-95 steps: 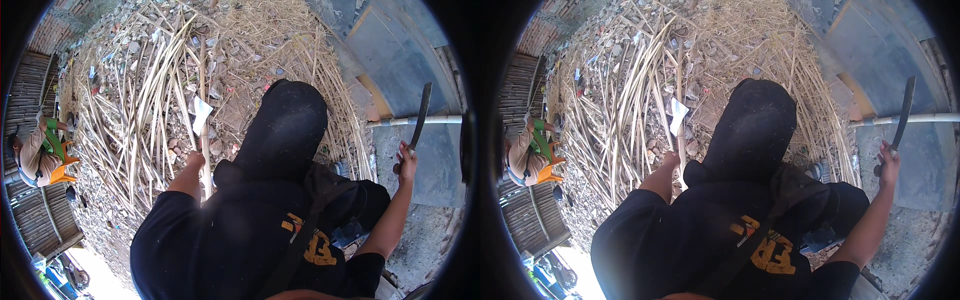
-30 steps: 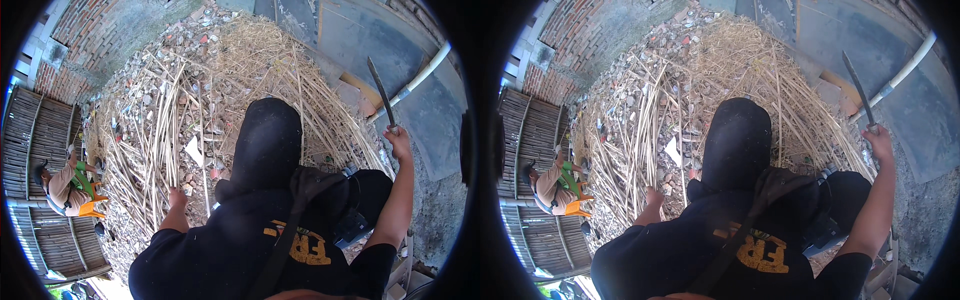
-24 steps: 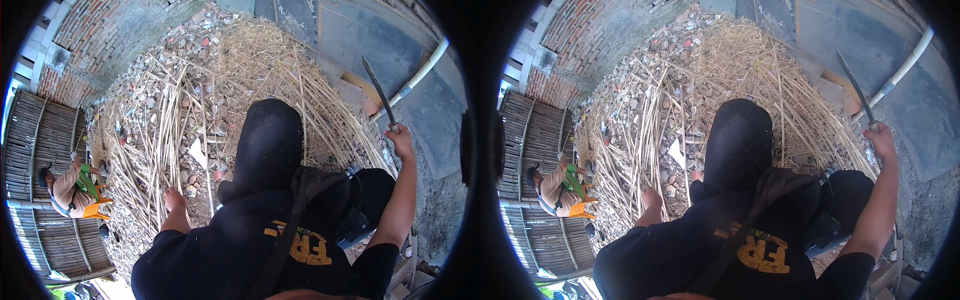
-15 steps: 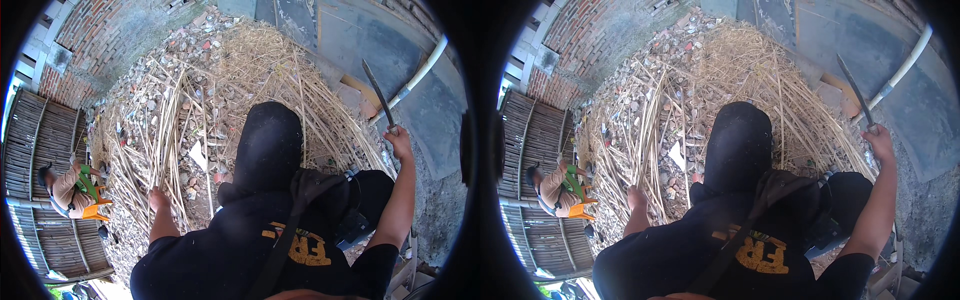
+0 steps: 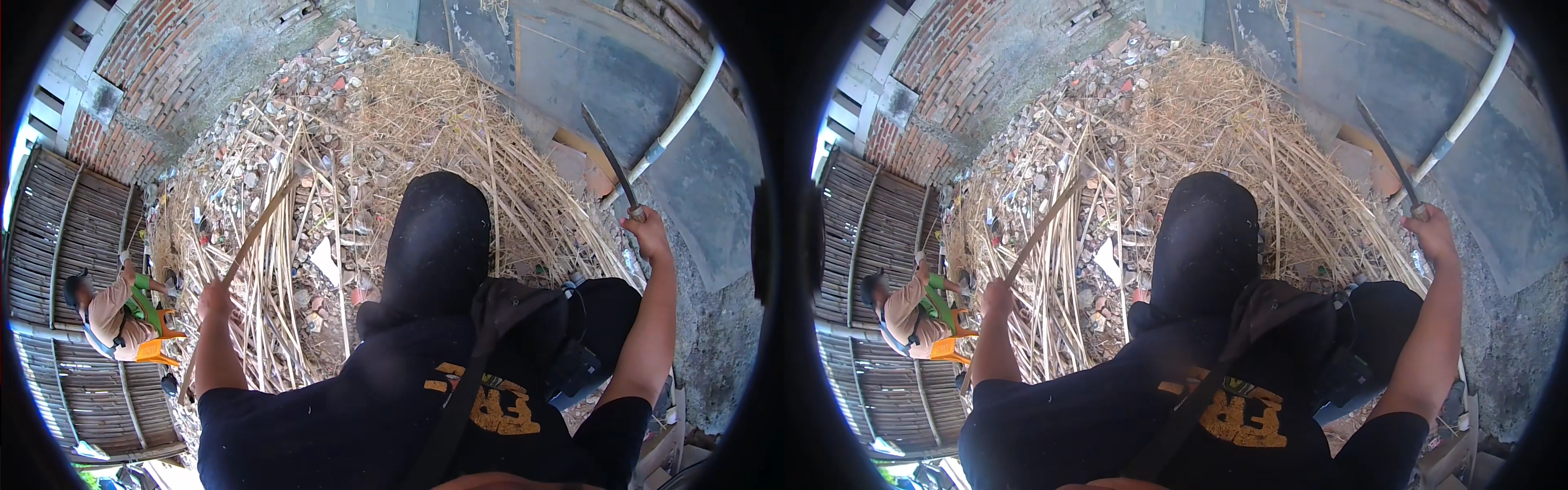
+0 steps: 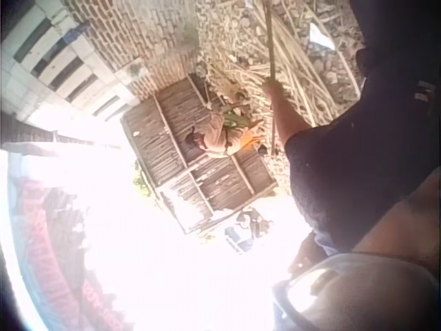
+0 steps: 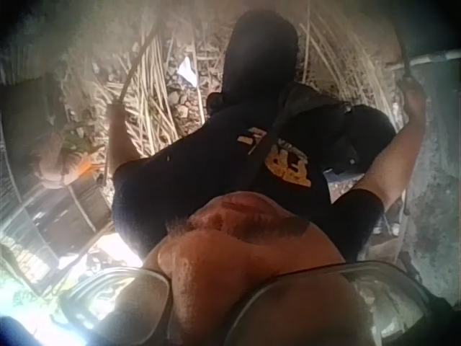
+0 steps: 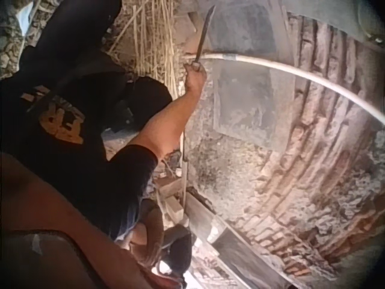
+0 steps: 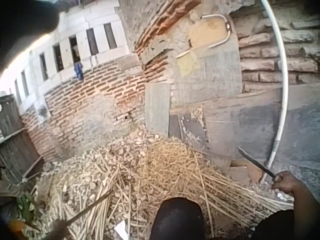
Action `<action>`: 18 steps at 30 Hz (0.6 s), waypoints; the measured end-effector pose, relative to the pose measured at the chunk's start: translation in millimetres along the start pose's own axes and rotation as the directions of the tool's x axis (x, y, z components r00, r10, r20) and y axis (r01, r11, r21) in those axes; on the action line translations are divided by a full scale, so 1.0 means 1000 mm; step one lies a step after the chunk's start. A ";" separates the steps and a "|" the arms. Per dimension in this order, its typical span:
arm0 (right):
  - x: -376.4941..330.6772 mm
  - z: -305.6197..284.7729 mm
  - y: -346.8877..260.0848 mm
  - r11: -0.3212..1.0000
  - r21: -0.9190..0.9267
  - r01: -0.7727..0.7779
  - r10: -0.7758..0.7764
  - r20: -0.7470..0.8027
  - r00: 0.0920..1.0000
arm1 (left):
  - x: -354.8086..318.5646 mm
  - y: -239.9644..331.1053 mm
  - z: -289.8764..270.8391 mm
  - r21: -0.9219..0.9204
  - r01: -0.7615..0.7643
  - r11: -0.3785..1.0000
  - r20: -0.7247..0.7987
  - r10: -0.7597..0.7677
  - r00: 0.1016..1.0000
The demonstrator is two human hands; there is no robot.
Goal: The person uses a large knife to shave and smooth down a long thin strip of bamboo while sitting on the ground.
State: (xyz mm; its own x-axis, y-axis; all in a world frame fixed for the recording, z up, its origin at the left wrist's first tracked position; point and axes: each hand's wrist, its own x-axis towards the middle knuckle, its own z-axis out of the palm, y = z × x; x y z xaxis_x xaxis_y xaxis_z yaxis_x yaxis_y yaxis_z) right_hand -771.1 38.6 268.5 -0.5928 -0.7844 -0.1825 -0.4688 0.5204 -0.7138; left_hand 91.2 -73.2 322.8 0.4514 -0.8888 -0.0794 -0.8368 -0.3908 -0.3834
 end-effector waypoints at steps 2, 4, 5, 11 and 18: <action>-0.003 0.000 -0.004 1.000 0.004 0.011 -0.011 -0.014 1.000 | 0.004 -0.004 -0.008 0.008 0.020 1.000 -0.073 -0.020 0.997; -0.004 -0.004 0.001 1.000 -0.004 0.023 -0.023 -0.018 1.000 | -0.001 0.009 -0.028 0.028 -0.010 1.000 -0.193 0.015 0.981; -0.001 -0.004 0.002 0.999 -0.027 0.019 -0.019 -0.003 1.000 | -0.001 0.008 -0.037 0.038 -0.014 0.999 -0.225 0.023 0.974; -0.010 -0.007 -0.010 0.999 0.022 -0.038 0.037 0.032 0.999 | -0.012 0.029 -0.117 0.003 0.061 0.998 -0.093 -0.061 0.994; -0.011 -0.010 -0.011 1.000 0.005 -0.028 0.027 0.048 0.998 | 0.004 0.004 -0.148 0.002 0.028 1.000 -0.123 -0.028 0.992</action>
State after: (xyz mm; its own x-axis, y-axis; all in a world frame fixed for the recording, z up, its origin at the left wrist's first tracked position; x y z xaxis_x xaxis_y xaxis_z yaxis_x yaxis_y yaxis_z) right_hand -766.1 45.5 285.3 -0.5731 -0.7852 -0.2345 -0.4488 0.5402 -0.7119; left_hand 43.7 -113.5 457.3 0.4326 -0.9004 0.0454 -0.8233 -0.4150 -0.3873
